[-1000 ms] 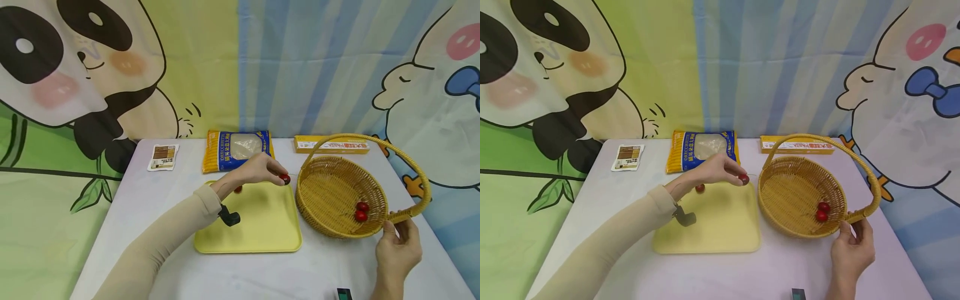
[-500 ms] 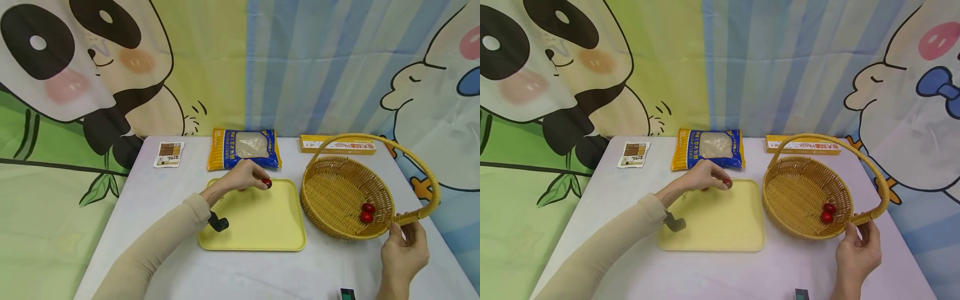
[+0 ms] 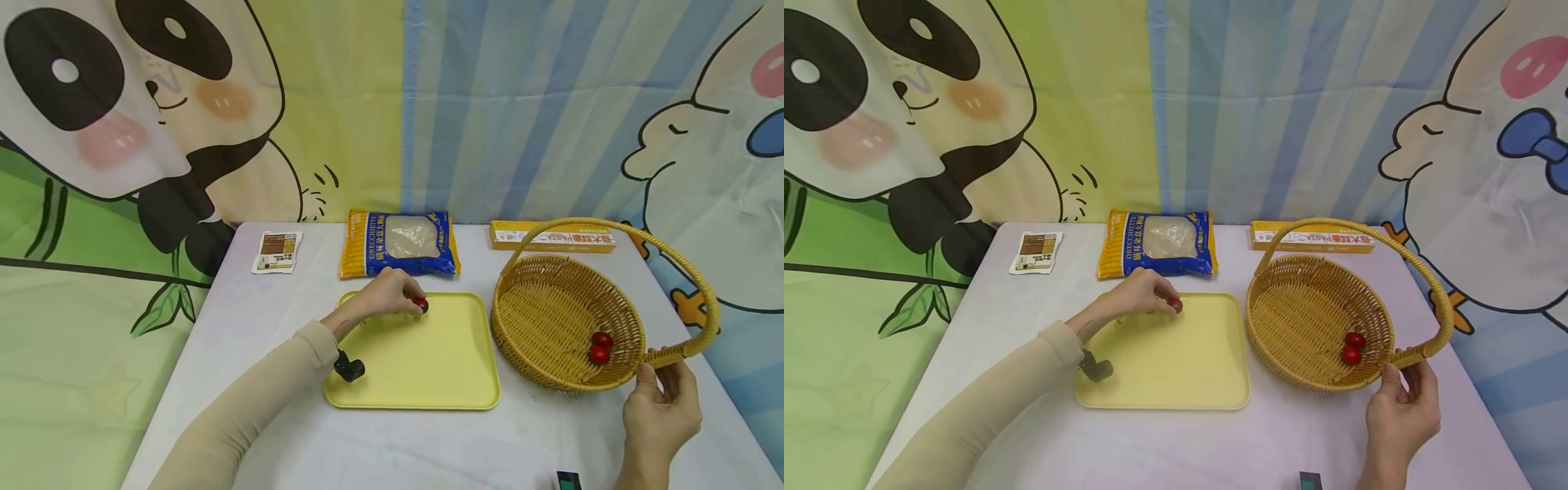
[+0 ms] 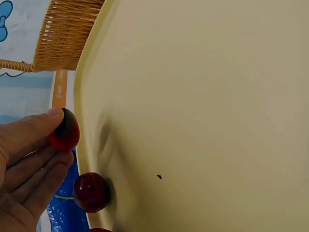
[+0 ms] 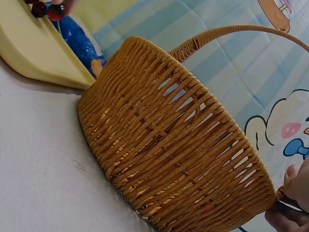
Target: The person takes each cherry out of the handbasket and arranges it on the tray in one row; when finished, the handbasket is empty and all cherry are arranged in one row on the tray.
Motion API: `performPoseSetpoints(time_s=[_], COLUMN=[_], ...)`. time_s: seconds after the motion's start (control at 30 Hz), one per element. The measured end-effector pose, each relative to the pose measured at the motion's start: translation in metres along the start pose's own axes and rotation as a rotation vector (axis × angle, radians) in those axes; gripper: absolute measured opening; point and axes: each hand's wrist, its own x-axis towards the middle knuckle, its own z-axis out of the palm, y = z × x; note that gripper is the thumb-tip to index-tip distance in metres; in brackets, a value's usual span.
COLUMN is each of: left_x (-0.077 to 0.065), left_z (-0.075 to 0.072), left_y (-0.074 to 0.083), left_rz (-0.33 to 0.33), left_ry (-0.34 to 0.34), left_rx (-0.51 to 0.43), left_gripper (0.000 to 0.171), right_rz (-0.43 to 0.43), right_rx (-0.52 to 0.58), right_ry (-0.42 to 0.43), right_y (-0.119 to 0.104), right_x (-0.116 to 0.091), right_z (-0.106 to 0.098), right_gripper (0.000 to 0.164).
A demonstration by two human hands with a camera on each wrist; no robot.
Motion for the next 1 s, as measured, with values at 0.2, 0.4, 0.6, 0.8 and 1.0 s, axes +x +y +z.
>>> performPoseSetpoints(time_s=[0.2, 0.4, 0.6, 0.8, 1.0], left_x=[0.000, 0.001, 0.001, 0.002, 0.008], left_z=[0.002, 0.006, 0.009, 0.006, 0.002], left_y=[-0.004, -0.005, -0.006, -0.006, 0.005], left_rz=[-0.009, -0.013, -0.002, -0.001, 0.041], left_ry=[-0.008, -0.009, -0.010, 0.000, 0.057], left_rx=[0.046, 0.094, 0.136, 0.133, 0.098], left_gripper=[0.021, 0.021, 0.023, 0.029, 0.030], right_rz=[0.002, 0.013, 0.004, -0.014, -0.017], right_rx=[-0.010, -0.014, 0.002, 0.021, 0.040], right_ry=[-0.005, -0.003, 0.008, 0.005, -0.002], right_y=[-0.001, -0.003, -0.001, 0.004, 0.006], right_x=[0.001, -0.001, -0.001, 0.002, 0.005], right_z=[-0.001, -0.001, 0.000, -0.001, 0.002], right_gripper=[0.042, 0.043, 0.042, 0.041, 0.041])
